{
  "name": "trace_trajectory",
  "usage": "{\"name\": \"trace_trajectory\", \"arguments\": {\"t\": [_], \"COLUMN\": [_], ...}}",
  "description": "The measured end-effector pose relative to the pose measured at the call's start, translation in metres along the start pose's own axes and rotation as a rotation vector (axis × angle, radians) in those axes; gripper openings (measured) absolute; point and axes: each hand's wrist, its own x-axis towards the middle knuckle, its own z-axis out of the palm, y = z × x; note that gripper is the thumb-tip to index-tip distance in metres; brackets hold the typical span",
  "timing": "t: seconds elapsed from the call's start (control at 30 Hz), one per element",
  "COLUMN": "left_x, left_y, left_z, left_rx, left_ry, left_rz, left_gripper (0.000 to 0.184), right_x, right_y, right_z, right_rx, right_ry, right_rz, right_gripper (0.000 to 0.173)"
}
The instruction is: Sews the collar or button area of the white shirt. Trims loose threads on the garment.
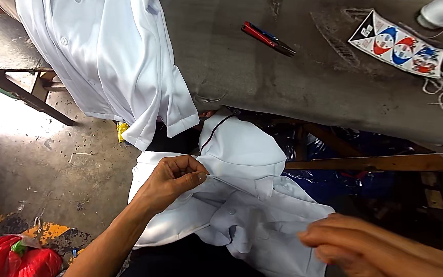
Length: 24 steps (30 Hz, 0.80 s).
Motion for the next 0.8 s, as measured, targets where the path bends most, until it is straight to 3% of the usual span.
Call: {"name": "trace_trajectory", "arguments": {"t": [0.07, 0.17, 0.3, 0.43, 0.53, 0.63, 0.8], "left_x": [0.001, 0.001, 0.0, 0.001, 0.001, 0.001, 0.006], "left_y": [-0.001, 0.0, 0.001, 0.003, 0.003, 0.003, 0.005], "left_z": [0.003, 0.007, 0.012, 0.018, 0.018, 0.016, 0.01], "left_rx": [-0.017, -0.018, -0.037, -0.046, -0.035, -0.028, 0.052], "left_ry": [0.009, 0.019, 0.018, 0.0, -0.01, -0.017, -0.013], "left_rz": [-0.008, -0.006, 0.008, 0.023, 0.026, 0.029, 0.058], "left_gripper": [0.009, 0.008, 0.007, 0.007, 0.007, 0.007, 0.007], "right_x": [0.012, 0.025, 0.044, 0.065, 0.073, 0.074, 0.077], "right_y": [-0.006, 0.0, 0.002, 0.005, 0.012, 0.015, 0.019], "right_z": [0.02, 0.049, 0.074, 0.102, 0.11, 0.108, 0.094], "right_rx": [0.042, -0.088, -0.164, -0.204, -0.184, -0.026, 0.496], "right_ry": [-0.101, -0.185, 0.195, 0.312, 0.341, 0.321, 0.195], "right_rz": [-0.056, -0.099, -0.12, -0.036, -0.002, 0.003, -0.044], "right_gripper": [0.023, 0.044, 0.024, 0.033, 0.025, 0.019, 0.011]}}
